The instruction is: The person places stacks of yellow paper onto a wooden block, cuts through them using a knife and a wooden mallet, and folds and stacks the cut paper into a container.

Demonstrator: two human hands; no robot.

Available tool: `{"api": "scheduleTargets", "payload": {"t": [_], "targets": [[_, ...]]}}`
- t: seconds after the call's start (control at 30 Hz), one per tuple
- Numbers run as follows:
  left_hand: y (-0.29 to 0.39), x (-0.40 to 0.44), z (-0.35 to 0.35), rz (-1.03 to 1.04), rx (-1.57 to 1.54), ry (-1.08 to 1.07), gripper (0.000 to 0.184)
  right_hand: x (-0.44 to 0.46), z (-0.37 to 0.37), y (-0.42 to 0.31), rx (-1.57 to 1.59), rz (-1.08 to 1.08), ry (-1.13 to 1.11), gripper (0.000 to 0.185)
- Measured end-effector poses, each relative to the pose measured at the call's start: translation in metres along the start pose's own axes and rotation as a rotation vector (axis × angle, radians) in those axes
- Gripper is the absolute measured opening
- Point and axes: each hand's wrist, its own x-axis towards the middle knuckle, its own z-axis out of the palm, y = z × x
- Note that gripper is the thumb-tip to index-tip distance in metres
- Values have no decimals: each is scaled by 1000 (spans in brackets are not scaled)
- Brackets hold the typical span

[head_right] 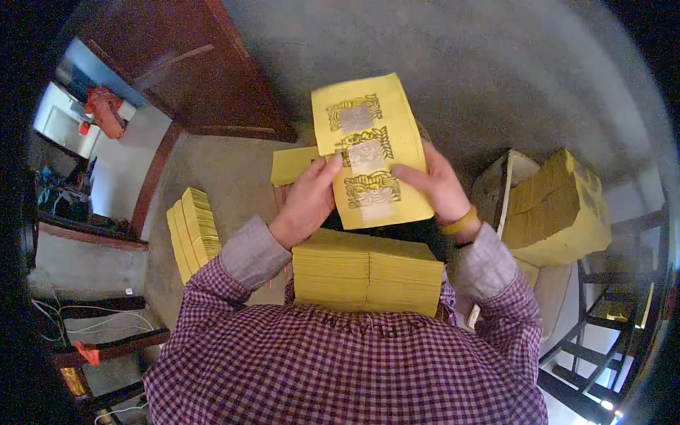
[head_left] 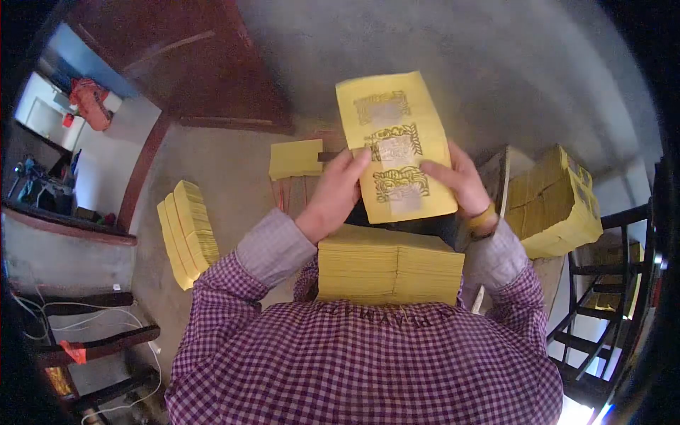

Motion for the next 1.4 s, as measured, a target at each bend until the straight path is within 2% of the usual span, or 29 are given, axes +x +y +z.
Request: {"api": "scheduleTargets", "payload": {"t": [0.07, 0.1, 0.13, 0.2, 0.27, 0.3, 0.33, 0.4, 0.43, 0.47, 0.53, 0.57, 0.6, 0.67, 0.73, 0.77, 0.8, 0.87, 0.9, 0.93, 0.97, 1.0, 1.03, 1.07, 1.13, 1.23, 1.27, 1.33, 1.4], "targets": [[-2, -7, -13, 2, 78, -47, 41, 4, -2, -17, -244, 76, -55, 49], [-2, -10, -27, -24, 280, -23, 38, 3, -2, -25, -442, -5, -92, 47], [0, -14, -42, -49, 480, 2, 34, -2, 0, -35, -442, 1, -93, 47], [5, -18, -65, -8, 489, 94, 34, -16, 4, -49, -1384, -142, -423, 51], [8, -19, -76, 102, 602, 295, 40, -32, 22, -43, -1480, -128, -650, 55], [6, -25, -76, 173, 720, 243, 37, -38, 24, -31, -1400, -65, -804, 55], [4, -32, -73, 166, 717, 246, 37, -42, 24, -28, -1395, -59, -809, 55], [-3, -47, -67, 120, 615, 83, 37, -46, 17, -21, -1017, 17, -668, 54], [-6, -53, -66, 134, 626, 79, 40, -49, 2, -13, -811, 59, -591, 53], [-10, -56, -65, 127, 623, 77, 40, -52, -5, -6, -809, 66, -588, 53], [-18, -61, -61, 236, 421, 115, 36, -62, -17, 12, -73, 184, -22, 58], [-26, -61, -58, 230, 416, 114, 36, -67, -26, 37, -221, 43, 119, 63], [-39, -60, -55, 225, 477, 57, 38, -73, -27, 56, -223, 50, 121, 63], [-42, -61, -49, 213, 538, 2, 39, -83, -17, 78, 330, 139, 150, 61], [-31, -61, -47, 78, 117, 41, 42, -87, -16, 72, 250, 159, 158, 61], [-34, -62, -51, 79, 120, 39, 42, -88, -13, 68, 161, 101, 242, 60], [-40, -62, -56, 107, 222, 62, 42, -87, -10, 62, 70, 37, 325, 59], [-41, -59, -61, 147, 326, 94, 43, -84, 8, 43, 15, -38, 268, 50], [-42, -64, -62, 178, 626, 72, 42, -89, 16, 37, -35, -93, 227, 41], [-38, -63, -59, 194, 775, 53, 42, -91, 17, 31, -35, -89, 232, 41], [-33, -63, -55, 215, 923, 36, 41, -90, 17, 25, -222, -31, 209, 33], [-24, -60, -53, 231, 628, 91, 39, -88, 17, 22, -409, 30, 183, 26], [-13, -60, -47, 242, 332, 145, 38, -87, 11, 26, -185, 120, 244, 21], [-6, -60, -41, 246, 331, 146, 38, -87, 10, 26, -187, 119, 241, 21], [6, -63, -31, 386, 913, 3, 43, -86, 11, 26, -240, 84, 214, 21], [7, -68, -7, 308, 1079, -76, 40, -87, 13, 24, -327, 86, 206, 20], [8, -67, -8, 311, 1079, -78, 40, -88, 12, 23, -328, 83, 208, 20], [10, -64, -15, 130, 992, -128, 38, -89, 10, 24, -254, 103, 211, 21], [15, -63, -16, 96, 1032, -178, 37, -89, 6, 22, -326, 132, 171, 22]]}}
